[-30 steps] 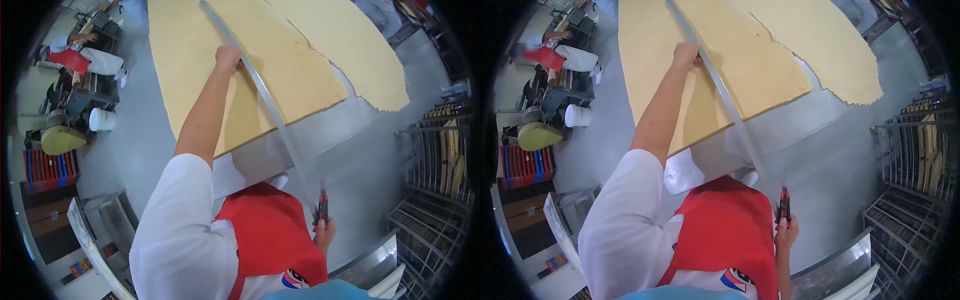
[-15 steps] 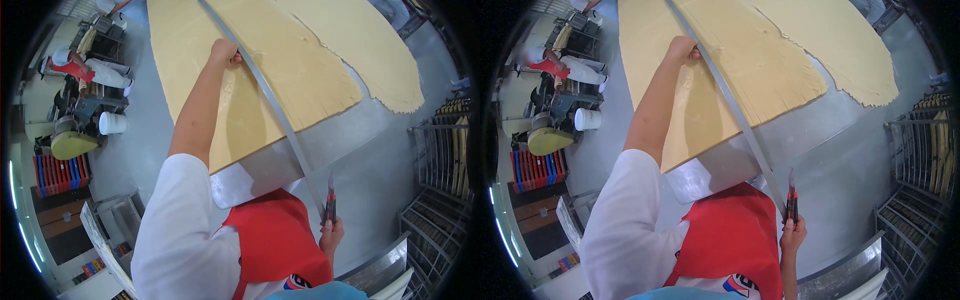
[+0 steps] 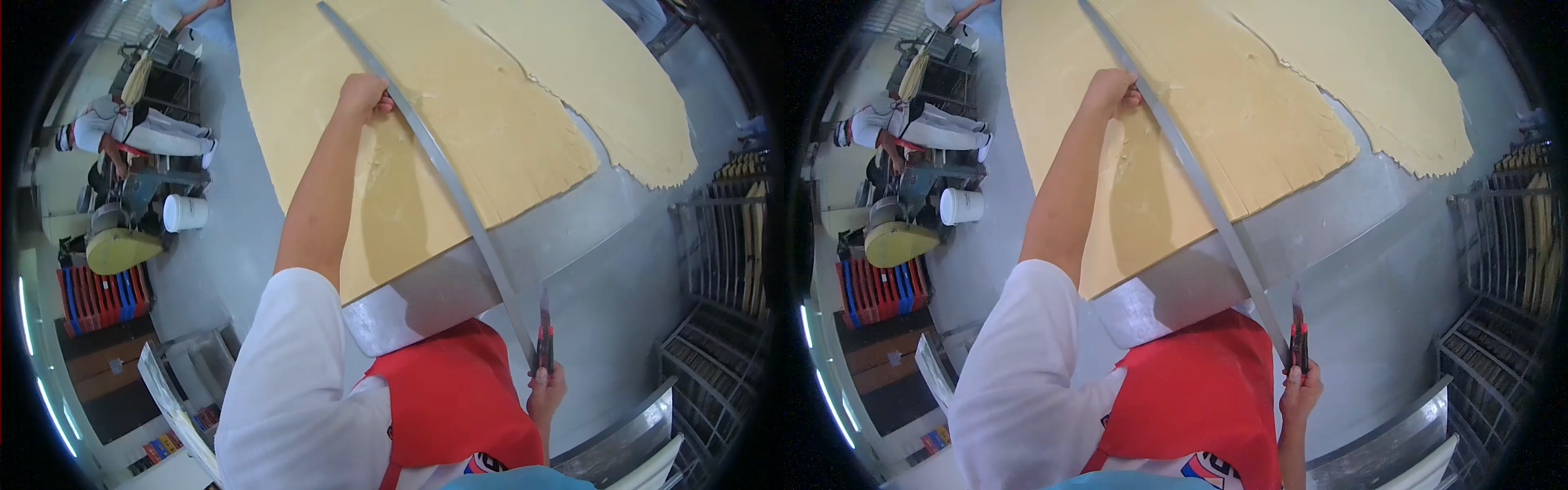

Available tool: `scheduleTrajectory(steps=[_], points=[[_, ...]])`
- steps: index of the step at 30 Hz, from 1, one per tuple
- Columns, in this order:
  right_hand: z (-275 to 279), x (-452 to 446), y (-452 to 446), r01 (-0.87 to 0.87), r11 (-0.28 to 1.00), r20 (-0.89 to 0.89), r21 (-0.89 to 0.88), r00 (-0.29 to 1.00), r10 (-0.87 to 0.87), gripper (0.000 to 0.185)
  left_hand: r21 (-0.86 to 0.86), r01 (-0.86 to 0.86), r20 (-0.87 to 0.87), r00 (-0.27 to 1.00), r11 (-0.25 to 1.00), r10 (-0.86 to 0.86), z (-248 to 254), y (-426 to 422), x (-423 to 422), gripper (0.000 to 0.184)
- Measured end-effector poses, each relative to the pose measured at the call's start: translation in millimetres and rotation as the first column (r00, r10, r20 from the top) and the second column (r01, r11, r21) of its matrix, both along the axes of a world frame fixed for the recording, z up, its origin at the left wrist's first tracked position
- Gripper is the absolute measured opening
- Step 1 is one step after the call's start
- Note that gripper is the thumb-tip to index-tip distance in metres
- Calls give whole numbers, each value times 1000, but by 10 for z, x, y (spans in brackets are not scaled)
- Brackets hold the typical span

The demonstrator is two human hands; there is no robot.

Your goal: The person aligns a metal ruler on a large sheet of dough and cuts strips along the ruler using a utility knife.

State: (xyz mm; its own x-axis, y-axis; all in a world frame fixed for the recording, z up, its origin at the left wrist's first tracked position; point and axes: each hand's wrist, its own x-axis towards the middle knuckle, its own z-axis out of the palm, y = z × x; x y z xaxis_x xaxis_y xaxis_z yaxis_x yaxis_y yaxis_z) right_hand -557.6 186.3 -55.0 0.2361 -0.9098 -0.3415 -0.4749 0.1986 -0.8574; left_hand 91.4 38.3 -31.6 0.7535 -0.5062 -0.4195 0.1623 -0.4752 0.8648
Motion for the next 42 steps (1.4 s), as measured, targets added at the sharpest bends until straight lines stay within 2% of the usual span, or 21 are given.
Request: scheduleTrajectory(steps=[4,6,8,18,22,24,25,26,27,28,29,30,32,35,42], points=[[-20,19,-22,-52,998,-25,-27,998,51,39,44,8,5,1000,999,-8,1,-23,28,14],[-15,20,-10,0,1000,5,13,1000,0,39,60,9,-7,1000,998,-9,11,-20,50,14],[-9,1,-16,-3,1000,-9,6,1000,3,41,22,-1,-30,1000,1000,1,-19,-26,60,14],[59,35,-6,35,998,28,50,999,-36,40,50,20,-67,998,999,-16,5,12,84,18],[48,0,3,46,997,-1,63,999,-46,41,86,39,-96,995,996,-30,85,13,70,19],[49,-23,-21,-17,1000,-54,4,998,17,40,118,60,-121,992,991,-45,76,40,193,20],[72,-15,-34,-16,1000,-57,6,998,17,40,292,175,71,976,940,-204,70,68,285,27],[112,12,-53,-33,999,-82,-7,996,32,40,475,240,228,896,847,-382,41,83,347,41],[137,30,-71,-51,998,-107,-22,993,48,39,475,241,226,896,846,-382,70,101,294,41],[131,33,-83,-52,998,-107,-22,993,49,39,512,140,503,751,847,-428,129,131,203,57],[118,23,-76,-49,998,-106,-38,993,44,38,517,33,720,525,855,-455,167,148,130,75],[109,14,-66,-46,998,-105,-51,994,40,38,519,33,717,526,854,-457,131,125,154,75],[120,16,-75,-62,997,-122,-46,991,56,38,694,124,626,382,709,-680,60,80,207,96],[96,-1,-103,-83,996,-135,-45,988,76,40,764,101,539,443,637,-717,102,22,18,102],[137,14,-89,-63,998,-113,-1,992,63,42,742,84,582,410,665,-702,-92,21,100,103]])
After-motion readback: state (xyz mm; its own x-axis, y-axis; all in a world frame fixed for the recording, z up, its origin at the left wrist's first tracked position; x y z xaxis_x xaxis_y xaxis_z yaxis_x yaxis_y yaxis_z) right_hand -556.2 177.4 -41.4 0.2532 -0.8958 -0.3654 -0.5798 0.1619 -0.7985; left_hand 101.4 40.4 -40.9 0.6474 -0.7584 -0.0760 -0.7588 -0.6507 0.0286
